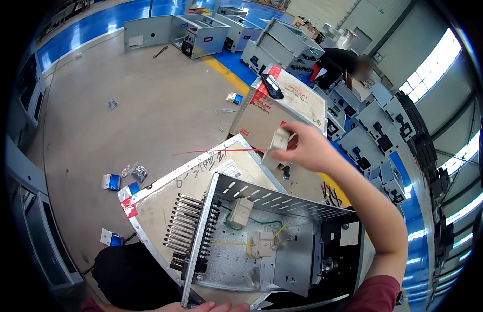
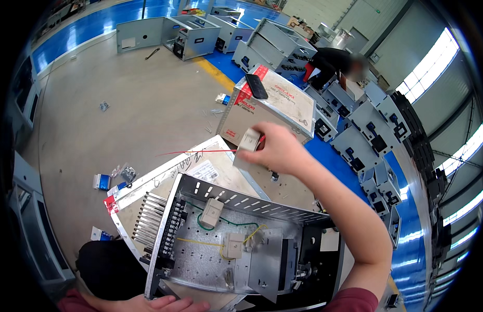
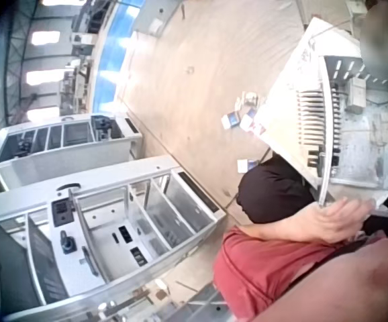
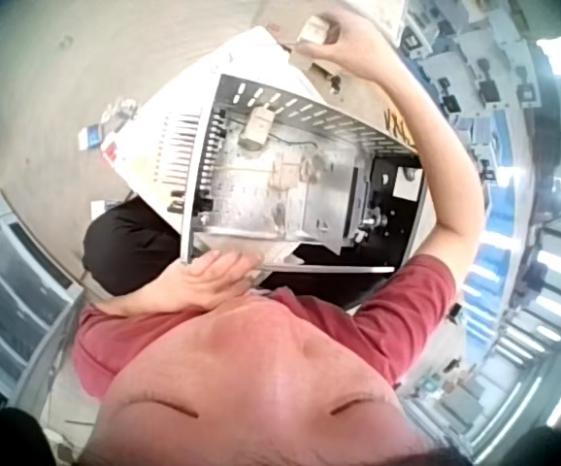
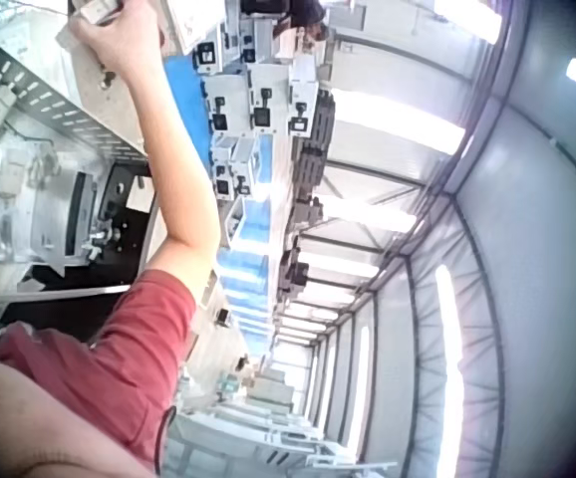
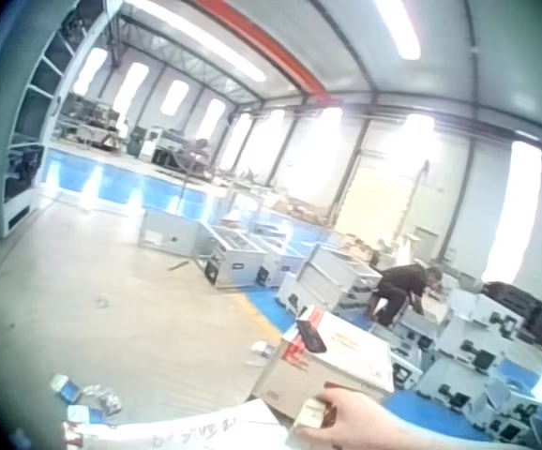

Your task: The person sits on the floor and threads a red wire through a small white electrical component. They then place the component into a metal electrical cabinet and connect the wire to terminals inside the cabinet.

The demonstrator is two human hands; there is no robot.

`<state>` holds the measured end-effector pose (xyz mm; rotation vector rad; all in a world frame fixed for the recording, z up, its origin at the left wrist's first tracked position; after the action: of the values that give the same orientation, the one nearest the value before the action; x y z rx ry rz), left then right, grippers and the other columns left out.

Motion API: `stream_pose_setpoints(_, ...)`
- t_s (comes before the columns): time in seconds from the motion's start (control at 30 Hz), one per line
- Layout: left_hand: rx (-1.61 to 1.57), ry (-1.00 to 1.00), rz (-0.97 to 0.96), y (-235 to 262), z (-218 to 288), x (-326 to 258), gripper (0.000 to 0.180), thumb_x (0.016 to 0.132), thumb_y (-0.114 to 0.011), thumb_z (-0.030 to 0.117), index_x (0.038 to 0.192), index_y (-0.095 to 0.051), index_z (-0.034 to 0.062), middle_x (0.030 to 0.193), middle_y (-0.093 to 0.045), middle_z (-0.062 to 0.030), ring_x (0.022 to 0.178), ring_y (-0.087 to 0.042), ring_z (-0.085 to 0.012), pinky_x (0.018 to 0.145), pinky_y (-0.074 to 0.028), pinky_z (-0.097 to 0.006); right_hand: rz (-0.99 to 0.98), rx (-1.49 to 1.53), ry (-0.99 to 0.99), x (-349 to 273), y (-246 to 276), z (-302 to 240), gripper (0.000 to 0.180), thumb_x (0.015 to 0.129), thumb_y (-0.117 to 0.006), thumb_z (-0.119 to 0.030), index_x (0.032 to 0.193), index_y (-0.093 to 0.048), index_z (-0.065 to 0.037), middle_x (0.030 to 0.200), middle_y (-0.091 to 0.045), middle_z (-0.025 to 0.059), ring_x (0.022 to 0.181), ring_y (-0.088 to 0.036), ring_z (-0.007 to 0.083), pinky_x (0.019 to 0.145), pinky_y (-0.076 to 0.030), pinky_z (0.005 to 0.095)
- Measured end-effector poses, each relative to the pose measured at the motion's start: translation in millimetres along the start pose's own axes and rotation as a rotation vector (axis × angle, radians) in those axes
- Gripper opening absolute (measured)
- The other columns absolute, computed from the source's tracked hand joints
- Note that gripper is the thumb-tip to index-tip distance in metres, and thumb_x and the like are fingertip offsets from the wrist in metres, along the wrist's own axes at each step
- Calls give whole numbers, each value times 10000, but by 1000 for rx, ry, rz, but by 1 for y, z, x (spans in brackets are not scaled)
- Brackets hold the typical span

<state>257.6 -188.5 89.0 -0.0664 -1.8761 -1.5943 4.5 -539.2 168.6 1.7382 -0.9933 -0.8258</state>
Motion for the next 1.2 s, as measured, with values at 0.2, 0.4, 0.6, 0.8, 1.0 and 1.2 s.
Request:
stream_pose_setpoints(0.2, 69, -13, -8, -9, 5, -2, 282, 1023, -550, 333, 1245, -628, 178, 1542, -610, -73, 1307, -589, -208, 1202, -342, -446, -238, 93, -38, 5, -57, 25, 741, 786, -902, -370, 1335, -625, 44, 1166, -727, 177, 1001, -724, 235, 885, -587, 356)
stream_pose_setpoints(0.4, 45, 20, -4, -11, 8, 2, 235, 1016, -564, 327, 1191, -667, 208, 1504, -634, -49, 1293, -595, -205, 1212, -318, -458, -302, 16, 77, 1, -77, 33, 733, 746, -903, -352, 1285, -612, 50, 1224, -688, 260, 1131, -696, 352, 995, -554, 411)
stream_pose_setpoints(0.6, 38, 20, -46, -7, 4, 6, 217, 1029, -573, 343, 1169, -688, 223, 1491, -642, -23, 1284, -612, -185, 1224, -297, -480, -363, 50, -47, -3, -60, 39, 840, 907, -803, -508, 1475, -541, 53, 1336, -678, 244, 1222, -677, 322, 1044, -540, 405)
stream_pose_setpoints(0.8, 125, -49, -47, -12, 3, 4, 348, 1061, -546, 398, 1314, -669, 193, 1491, -635, -4, 1273, -627, -165, 1208, -337, -502, 286, 14, 160, -38, -21, -7, 356, 983, -690, -248, 1216, -650, 18, 1139, -705, 172, 1019, -705, 338, 879, -571, 419)
stream_pose_setpoints(1.0, 291, -121, -18, -20, 0, 1, 507, 1063, -536, 449, 1477, -592, 162, 1528, -608, -12, 1304, -620, -179, 1211, -347, -502, -120, -243, 522, -111, -53, -79, 344, 906, -757, -223, 1198, -681, -59, 867, -630, 71, 744, -668, 258, 631, -574, 394)
stream_pose_setpoints(1.2, 174, -328, -69, -18, -6, 2, 384, 931, -715, 248, 1311, -728, 191, 1353, -688, 54, 1169, -694, -131, 1167, -392, -495, -199, -335, 415, -110, -101, -47, 679, 939, -721, -287, 1541, -494, -69, 941, -664, 154, 806, -730, 285, 718, -612, 389)
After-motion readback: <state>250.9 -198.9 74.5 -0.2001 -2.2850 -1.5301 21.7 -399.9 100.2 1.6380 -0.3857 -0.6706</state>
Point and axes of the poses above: each hand's wrist, its own x-axis towards the middle knuckle, its own y-axis out of the back of the hand, z = x × y, the point moved 2 cm from there along x, towards the middle knuckle
